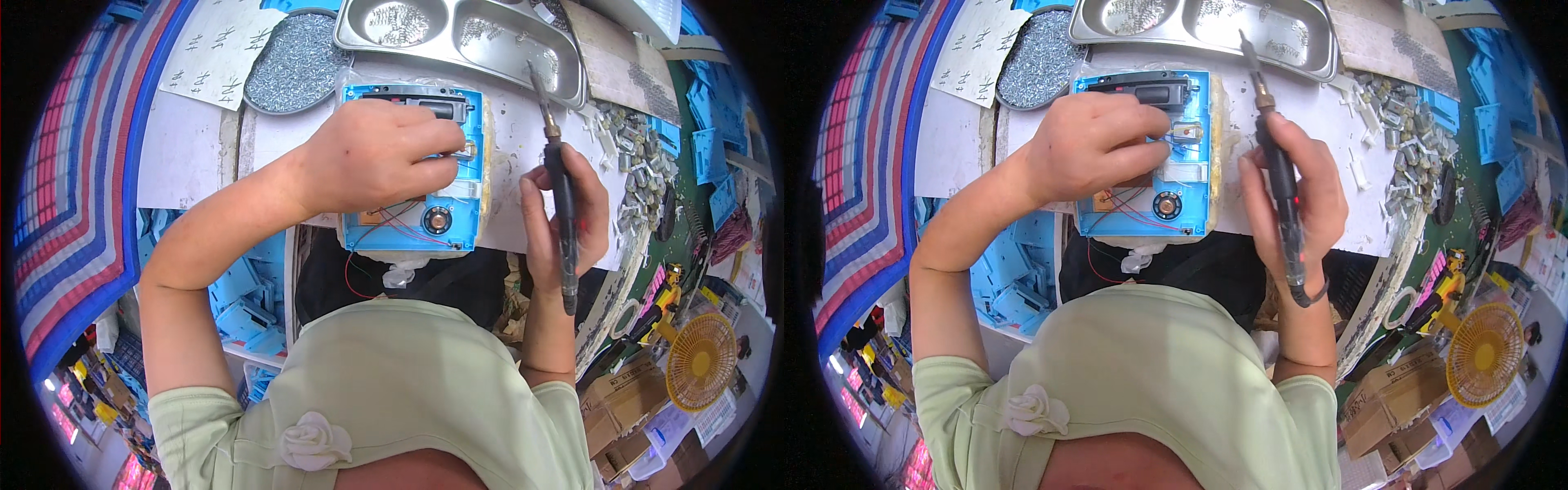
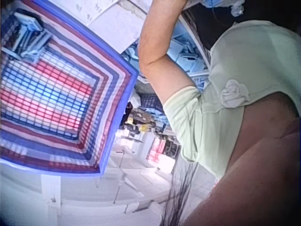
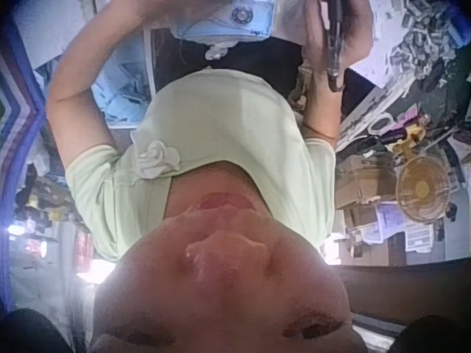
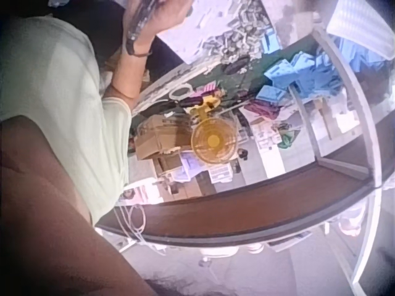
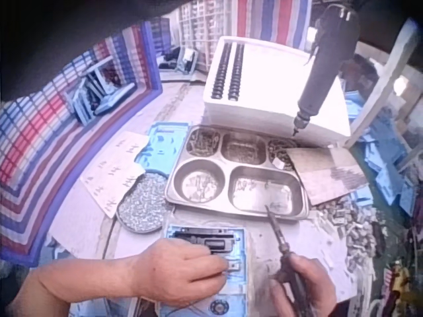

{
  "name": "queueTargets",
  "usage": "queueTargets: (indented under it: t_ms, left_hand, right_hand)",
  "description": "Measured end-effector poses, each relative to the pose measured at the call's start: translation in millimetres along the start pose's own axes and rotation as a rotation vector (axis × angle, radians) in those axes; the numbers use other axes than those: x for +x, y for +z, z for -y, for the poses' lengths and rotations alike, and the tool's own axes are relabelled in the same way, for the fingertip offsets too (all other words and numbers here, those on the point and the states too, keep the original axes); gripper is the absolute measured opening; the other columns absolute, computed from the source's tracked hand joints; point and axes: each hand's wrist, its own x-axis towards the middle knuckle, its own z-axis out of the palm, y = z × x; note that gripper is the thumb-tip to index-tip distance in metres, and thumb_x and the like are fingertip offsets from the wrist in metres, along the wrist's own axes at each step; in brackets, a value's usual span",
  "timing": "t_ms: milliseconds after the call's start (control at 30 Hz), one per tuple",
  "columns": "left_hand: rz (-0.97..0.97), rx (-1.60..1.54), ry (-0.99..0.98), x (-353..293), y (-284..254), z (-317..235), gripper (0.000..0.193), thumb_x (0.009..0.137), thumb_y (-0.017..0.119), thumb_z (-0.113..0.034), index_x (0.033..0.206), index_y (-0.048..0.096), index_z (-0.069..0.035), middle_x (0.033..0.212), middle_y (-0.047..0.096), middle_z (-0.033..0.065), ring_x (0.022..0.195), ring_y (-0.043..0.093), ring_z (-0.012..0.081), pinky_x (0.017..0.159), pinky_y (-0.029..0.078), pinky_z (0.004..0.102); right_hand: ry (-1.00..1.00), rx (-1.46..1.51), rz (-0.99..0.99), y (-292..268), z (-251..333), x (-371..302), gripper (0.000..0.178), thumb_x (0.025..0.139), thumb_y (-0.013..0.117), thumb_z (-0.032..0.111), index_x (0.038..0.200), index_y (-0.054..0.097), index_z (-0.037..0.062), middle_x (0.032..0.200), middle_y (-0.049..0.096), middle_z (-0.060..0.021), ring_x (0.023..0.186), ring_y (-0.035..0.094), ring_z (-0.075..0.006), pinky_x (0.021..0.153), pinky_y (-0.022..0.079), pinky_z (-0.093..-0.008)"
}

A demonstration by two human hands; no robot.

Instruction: Assembling an electronic device by soldering components, installing a PCB, and securing the plastic casing with screws.

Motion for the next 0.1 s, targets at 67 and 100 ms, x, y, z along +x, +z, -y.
queueTargets:
  t_ms: [67,100]
  left_hand:
    - [0.022,0.025,0.009,5.1,-0.9,0.7,0.030,0.068,0.074,-0.014,0.096,0.069,-0.007,0.103,0.066,0.0078,0.080,0.067,0.0216,0.061,0.055,0.0322]
    - [0.064,0.038,-0.007,5.1,0.3,0.9,0.031,0.068,0.074,-0.015,0.098,0.070,-0.008,0.106,0.067,0.0089,0.085,0.068,0.0229,0.065,0.056,0.0326]
  right_hand:
    - [0.066,-0.027,0.087,-13.0,-0.5,-5.6,0.056,0.084,0.075,-0.013,0.136,0.057,-0.0018,0.111,0.068,-0.0139,0.095,0.067,-0.0166,0.089,0.056,-0.0312]
    - [0.069,-0.038,0.089,-14.9,-0.6,-5.8,0.057,0.084,0.075,-0.012,0.137,0.056,-0.0016,0.111,0.068,-0.0143,0.095,0.067,-0.0169,0.089,0.056,-0.0313]
